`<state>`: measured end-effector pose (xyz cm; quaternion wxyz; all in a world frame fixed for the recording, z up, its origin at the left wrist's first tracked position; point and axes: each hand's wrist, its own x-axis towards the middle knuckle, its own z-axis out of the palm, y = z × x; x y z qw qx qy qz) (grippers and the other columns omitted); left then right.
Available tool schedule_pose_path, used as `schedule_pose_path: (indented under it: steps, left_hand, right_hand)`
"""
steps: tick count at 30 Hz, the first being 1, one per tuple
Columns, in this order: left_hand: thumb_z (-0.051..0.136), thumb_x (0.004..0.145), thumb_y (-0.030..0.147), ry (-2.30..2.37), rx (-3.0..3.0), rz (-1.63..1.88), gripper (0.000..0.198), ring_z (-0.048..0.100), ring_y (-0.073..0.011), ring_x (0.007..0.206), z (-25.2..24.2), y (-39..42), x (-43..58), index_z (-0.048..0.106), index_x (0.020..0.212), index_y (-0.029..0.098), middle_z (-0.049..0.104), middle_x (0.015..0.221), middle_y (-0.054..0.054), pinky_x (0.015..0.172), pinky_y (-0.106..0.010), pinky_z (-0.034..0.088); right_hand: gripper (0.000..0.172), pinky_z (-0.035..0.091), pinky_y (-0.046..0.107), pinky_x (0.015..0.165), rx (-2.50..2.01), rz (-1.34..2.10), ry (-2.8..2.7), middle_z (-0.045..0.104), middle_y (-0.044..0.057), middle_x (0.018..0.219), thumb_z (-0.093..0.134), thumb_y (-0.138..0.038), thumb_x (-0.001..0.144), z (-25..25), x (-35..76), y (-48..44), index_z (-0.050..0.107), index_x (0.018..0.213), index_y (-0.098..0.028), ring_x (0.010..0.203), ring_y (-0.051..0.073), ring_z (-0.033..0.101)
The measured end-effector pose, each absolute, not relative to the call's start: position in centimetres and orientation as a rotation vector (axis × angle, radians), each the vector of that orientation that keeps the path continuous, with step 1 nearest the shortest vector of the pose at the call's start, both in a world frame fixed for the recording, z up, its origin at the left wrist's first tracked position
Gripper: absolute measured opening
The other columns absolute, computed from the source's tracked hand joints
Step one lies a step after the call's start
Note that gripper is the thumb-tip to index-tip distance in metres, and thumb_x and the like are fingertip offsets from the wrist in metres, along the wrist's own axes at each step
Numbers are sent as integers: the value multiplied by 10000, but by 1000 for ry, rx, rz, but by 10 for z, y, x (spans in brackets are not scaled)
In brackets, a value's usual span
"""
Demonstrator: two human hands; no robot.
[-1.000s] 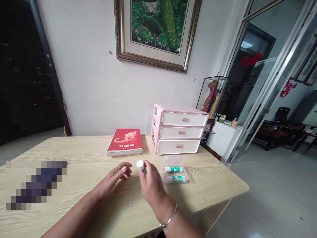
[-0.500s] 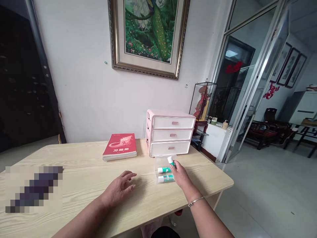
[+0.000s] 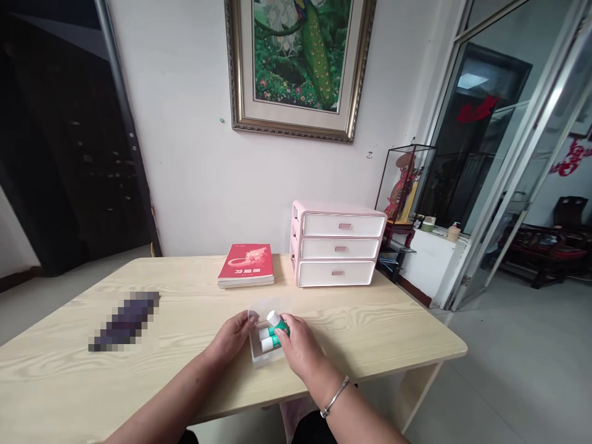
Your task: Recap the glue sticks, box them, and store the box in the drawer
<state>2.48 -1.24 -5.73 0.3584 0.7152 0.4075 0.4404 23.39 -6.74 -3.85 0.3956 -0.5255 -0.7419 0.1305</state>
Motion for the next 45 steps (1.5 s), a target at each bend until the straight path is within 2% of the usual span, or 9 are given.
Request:
schedule_pose_path:
  steps: [6,20,26,29,32,34,38,41,45]
  left_hand:
    - [540,837,612,1057,1645,1209,434,631,-199,786,-58,-8,12,623,836,186,648,800,-34,765,-290,481]
    - [593,804,606,1060,1609,1208,436,621,-187,740,-53,-12,9,675,807,178,677,749,-26,748,-273,462]
    - [597,802,604,1056,1617,1194,453,637,-207,772,-56,-9,7,696,853,166,695,760,-37,770,-300,475]
    - [602,802,579,1035,1617,1191,468,658,-230,859,-57,-9,5,702,973,156,729,871,-62,835,-339,491]
    - [611,811,509,997,1628,1183,454,654,-256,1006,-54,-13,2,693,1077,150,735,1053,-92,941,-374,474]
    - [615,816,444,974,1629,1181,423,635,-274,1086,-50,-18,0,687,1110,149,715,1142,-104,992,-394,455]
    - [613,803,396,951,1672,1181,428,642,-291,1081,-44,-33,-3,659,1162,167,631,1279,-121,955,-418,501]
    - [656,788,444,977,1845,1209,456,600,-295,1157,-43,-44,-7,649,1163,185,545,1361,-125,984,-413,498]
    - [709,783,503,1043,2164,1156,546,515,-297,1278,-47,-57,-14,579,1229,216,464,1428,-129,1054,-418,456]
  right_hand:
    - [255,322,436,1046,-1264,40,-2295,701,59,1069,636,-240,897,-15,224,-79,674,1145,-285,1216,290,498]
    - [170,401,373,940,-1206,-106,-2414,658,57,999,574,-170,911,-17,220,-98,694,1010,-239,998,224,561]
    - [251,449,374,934,-1174,-43,-2429,676,69,1059,504,-103,919,-27,204,-102,665,1082,-208,1004,222,591]
    - [345,478,366,929,-1135,1,-2340,692,67,1060,441,-67,919,-37,195,-99,678,1113,-224,1006,215,608]
    - [433,413,423,1055,-1087,-15,-2088,670,83,1162,440,-26,839,-48,197,-97,666,1154,-219,1135,230,574]
    - [403,392,450,1080,-1118,22,-1841,651,105,1191,453,-62,830,-56,206,-94,650,1153,-202,1173,246,555]
    - [312,500,415,958,-1262,373,-1360,656,133,1165,486,-197,856,-77,230,-83,598,1147,-177,1099,257,613]
    - [451,513,394,951,-1262,501,-1295,604,135,1282,509,-184,800,-88,243,-78,542,1250,-181,1195,264,571]
    - [704,455,415,1057,-1170,426,-1575,429,76,1496,474,-89,752,-82,246,-83,402,1433,-254,1370,234,411]
